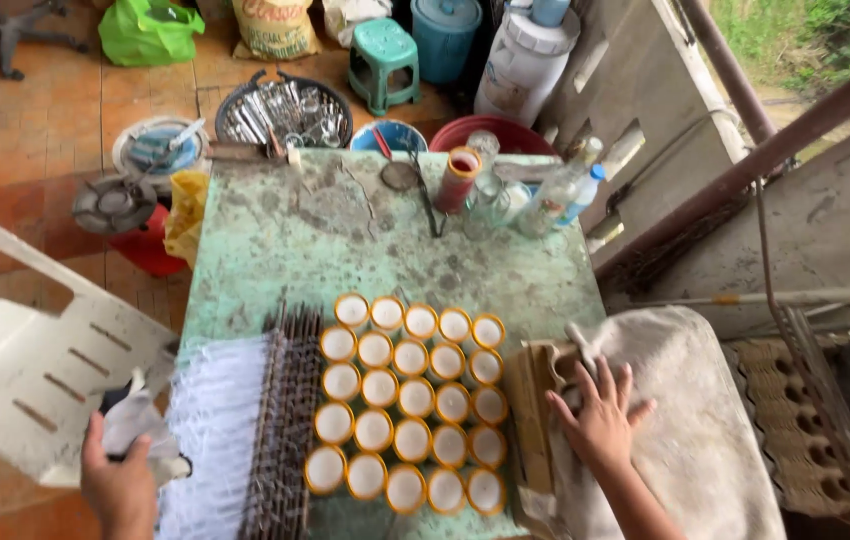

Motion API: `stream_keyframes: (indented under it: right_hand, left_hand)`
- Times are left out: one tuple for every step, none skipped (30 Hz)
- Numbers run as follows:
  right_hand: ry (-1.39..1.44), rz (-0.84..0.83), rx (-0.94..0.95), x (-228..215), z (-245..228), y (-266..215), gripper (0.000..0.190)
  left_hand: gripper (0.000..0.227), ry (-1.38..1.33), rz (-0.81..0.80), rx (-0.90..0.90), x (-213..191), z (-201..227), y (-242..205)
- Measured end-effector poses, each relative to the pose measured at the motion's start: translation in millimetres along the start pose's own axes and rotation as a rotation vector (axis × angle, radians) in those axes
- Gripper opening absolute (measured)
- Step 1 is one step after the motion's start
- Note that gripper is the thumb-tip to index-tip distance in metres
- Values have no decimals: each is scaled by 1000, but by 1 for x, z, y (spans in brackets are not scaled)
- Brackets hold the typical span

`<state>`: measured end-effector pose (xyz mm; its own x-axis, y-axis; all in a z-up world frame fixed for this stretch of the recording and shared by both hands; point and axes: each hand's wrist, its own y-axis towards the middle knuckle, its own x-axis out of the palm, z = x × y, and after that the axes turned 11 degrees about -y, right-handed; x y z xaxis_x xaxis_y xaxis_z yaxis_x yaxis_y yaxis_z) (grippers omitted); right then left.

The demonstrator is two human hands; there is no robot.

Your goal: Organizing candle lids and wicks on a workbench and capping small jars.

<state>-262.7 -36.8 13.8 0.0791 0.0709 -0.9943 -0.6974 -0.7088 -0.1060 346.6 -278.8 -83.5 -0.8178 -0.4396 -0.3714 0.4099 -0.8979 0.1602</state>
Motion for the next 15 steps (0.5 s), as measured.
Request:
stream_keyframes:
  right_hand:
    - [-16, 21, 43, 4, -2, -1, 76]
    - [-32, 42, 85, 9, -4, 0, 76]
    - [-31, 47, 92, 9, -5, 2, 76]
    - [-28, 59, 106, 11, -5, 5, 78]
    - [-30, 61, 124, 14, -3, 1, 79]
    - [-32, 57, 134, 20, -1, 1, 79]
    - [-35, 102, 136, 23, 1, 3, 82]
    - [-37, 148, 137, 27, 3, 4, 85]
    - [-43, 142, 142, 34, 7, 6, 85]
    - [-72, 196, 141, 42, 12, 8, 85]
    - [-100, 251, 140, 48, 16, 8, 86]
    - [-105, 244, 145, 49, 14, 4, 86]
    - [-90, 271, 147, 48, 13, 5, 85]
    - [-75, 297, 148, 47, 12, 5, 84]
    - [-81, 296, 142, 62, 21, 10, 84]
  left_hand:
    - [71, -6, -40, -20, 22, 15, 24]
    - [78, -12, -81, -40, 45, 31, 48]
    - [78, -17, -85, -36, 74, 33, 72]
    - [62, -51, -138, -32, 103, 35, 96]
    - [46, -78, -197, -32, 130, 34, 114]
    - [46, -77, -208, -33, 160, 51, 127]
    - [34, -73, -356, -78, 189, 67, 138]
    - [26, -69, -503, -123, 219, 83, 148]
    - [26, -66, -511, -129, 248, 97, 149]
    - [29, -14, -597, -94, 276, 111, 150]
    - [31, 38, -684, -58, 304, 125, 150]
    - [31, 40, -692, -63, 331, 116, 150]
    - [31, 87, -854, 40, 358, 107, 149]
    - [31, 134, -1014, 147, 385, 99, 148]
    - [31, 131, -1011, 139, 378, 137, 134]
